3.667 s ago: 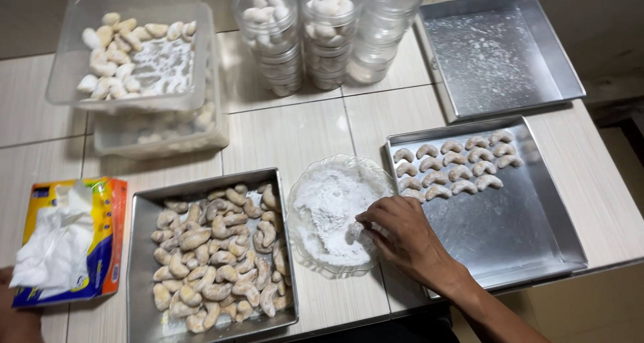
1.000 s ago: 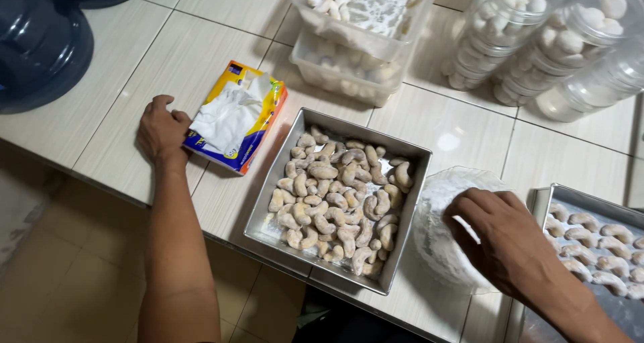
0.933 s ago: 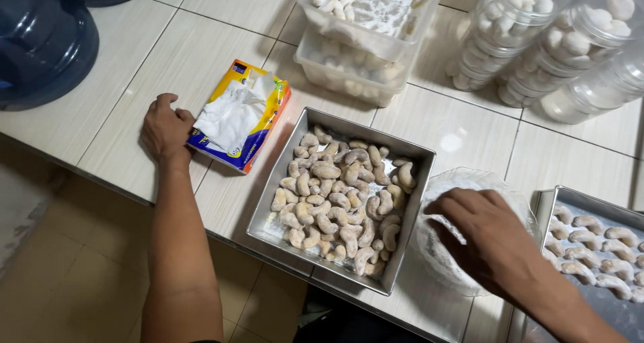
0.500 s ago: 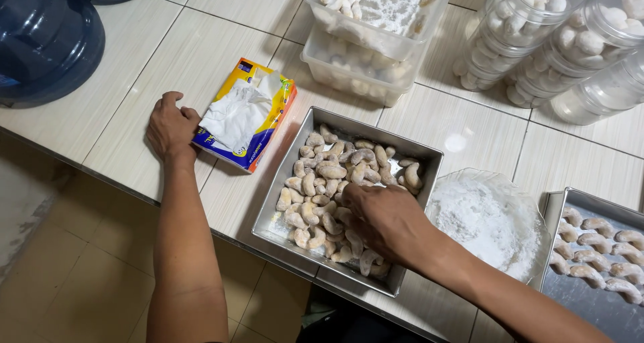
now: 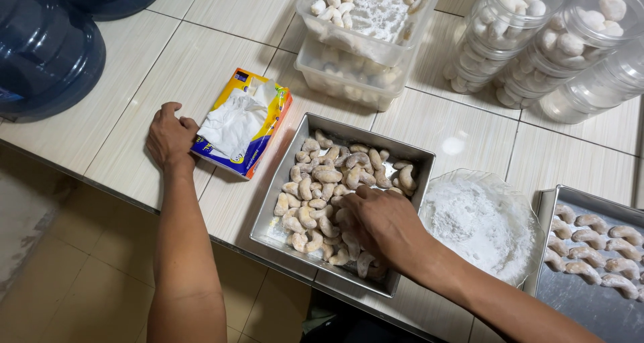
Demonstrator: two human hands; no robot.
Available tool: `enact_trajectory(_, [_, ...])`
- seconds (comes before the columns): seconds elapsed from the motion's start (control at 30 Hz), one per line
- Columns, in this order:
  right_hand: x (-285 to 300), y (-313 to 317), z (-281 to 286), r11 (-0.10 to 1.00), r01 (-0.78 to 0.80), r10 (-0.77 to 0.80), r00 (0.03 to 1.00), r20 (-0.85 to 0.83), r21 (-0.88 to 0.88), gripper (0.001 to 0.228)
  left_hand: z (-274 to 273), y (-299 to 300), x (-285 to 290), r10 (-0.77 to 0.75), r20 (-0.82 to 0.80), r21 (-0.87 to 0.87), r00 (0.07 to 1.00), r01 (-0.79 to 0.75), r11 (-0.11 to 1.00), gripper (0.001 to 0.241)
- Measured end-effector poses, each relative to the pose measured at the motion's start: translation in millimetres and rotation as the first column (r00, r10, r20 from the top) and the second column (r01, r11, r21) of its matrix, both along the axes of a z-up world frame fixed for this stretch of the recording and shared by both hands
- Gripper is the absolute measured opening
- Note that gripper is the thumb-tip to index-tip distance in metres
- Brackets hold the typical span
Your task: Coating crescent-shaped cookies with powdered sugar and arranging them on a baking tray
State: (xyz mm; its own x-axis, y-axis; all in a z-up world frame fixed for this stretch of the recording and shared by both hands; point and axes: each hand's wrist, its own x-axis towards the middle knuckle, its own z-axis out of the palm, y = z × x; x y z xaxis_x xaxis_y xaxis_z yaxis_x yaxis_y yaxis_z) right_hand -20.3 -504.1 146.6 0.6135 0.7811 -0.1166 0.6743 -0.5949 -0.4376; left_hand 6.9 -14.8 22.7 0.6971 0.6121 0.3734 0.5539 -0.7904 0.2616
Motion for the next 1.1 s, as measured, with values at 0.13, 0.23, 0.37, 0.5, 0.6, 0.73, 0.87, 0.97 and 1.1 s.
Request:
enact_trajectory(0.13, [6.2, -12.1, 14.8, 0.999, 0.054, -0.054, 0.998, -0.045, 0.001, 0.021, -0.4, 0.1, 0.0, 0.017, -0.018, 0.001, 1.000, -0.017, 1.000, 0.029])
enact_trajectory(0.23, [8.1, -20.6, 42.9, 0.989, 0.149, -0.143, 0.971, -0.193, 0.013, 0.028, -2.0, -0.4, -0.3, 0.016, -0.015, 0.024, 1.000, -0.015, 1.000, 0.028])
enact_trajectory(0.37, [7.6, -40.8, 76.7, 0.954, 0.254, -0.192, 0.925, -0.329, 0.159, 0.023, -1.5, -0.7, -1.5, 0.032, -0.019, -0.002, 0.999, -0.033, 0.999, 0.029])
enact_trajectory(0.5, [11.0, -83.8, 85.3, 0.894, 0.346, -0.251, 0.913, -0.322, 0.284, 0.026, 11.8, -8.3, -0.1, 0.058, -0.045, -0.020, 0.997, -0.059, 0.998, 0.034])
enact_trajectory(0.6, [6.7, -123.9, 82.5, 0.881, 0.415, -0.355, 0.897, -0.263, 0.227, 0.027, 19.4, -12.1, -0.5, 0.054, -0.058, -0.069, 0.997, -0.058, 0.996, 0.039])
enact_trajectory(0.73, [-8.3, -165.7, 72.8, 0.822, 0.565, -0.533, 0.805, -0.261, 0.064, 0.020, 26.0, -19.3, -1.8, 0.076, -0.086, -0.056, 0.993, -0.081, 0.995, 0.036])
enact_trajectory(0.87, [-25.4, -199.9, 25.3, 0.844, 0.534, -0.526, 0.843, -0.114, 0.056, 0.016, 25.2, -24.2, -6.1, 0.020, -0.054, -0.001, 0.998, -0.020, 1.000, 0.036])
enact_trajectory(0.97, [-33.4, -207.5, 1.6, 0.855, 0.503, -0.507, 0.862, 0.000, 0.123, 0.020, 20.6, -19.4, -6.3, 0.033, -0.076, -0.014, 0.997, -0.035, 0.999, 0.035])
enact_trajectory(1.1, [-39.7, -202.6, -13.4, 0.870, 0.491, -0.487, 0.847, 0.213, 0.041, 0.010, 2.3, -2.7, -8.4, -0.039, 0.016, 0.089, 0.999, 0.037, 0.995, 0.034])
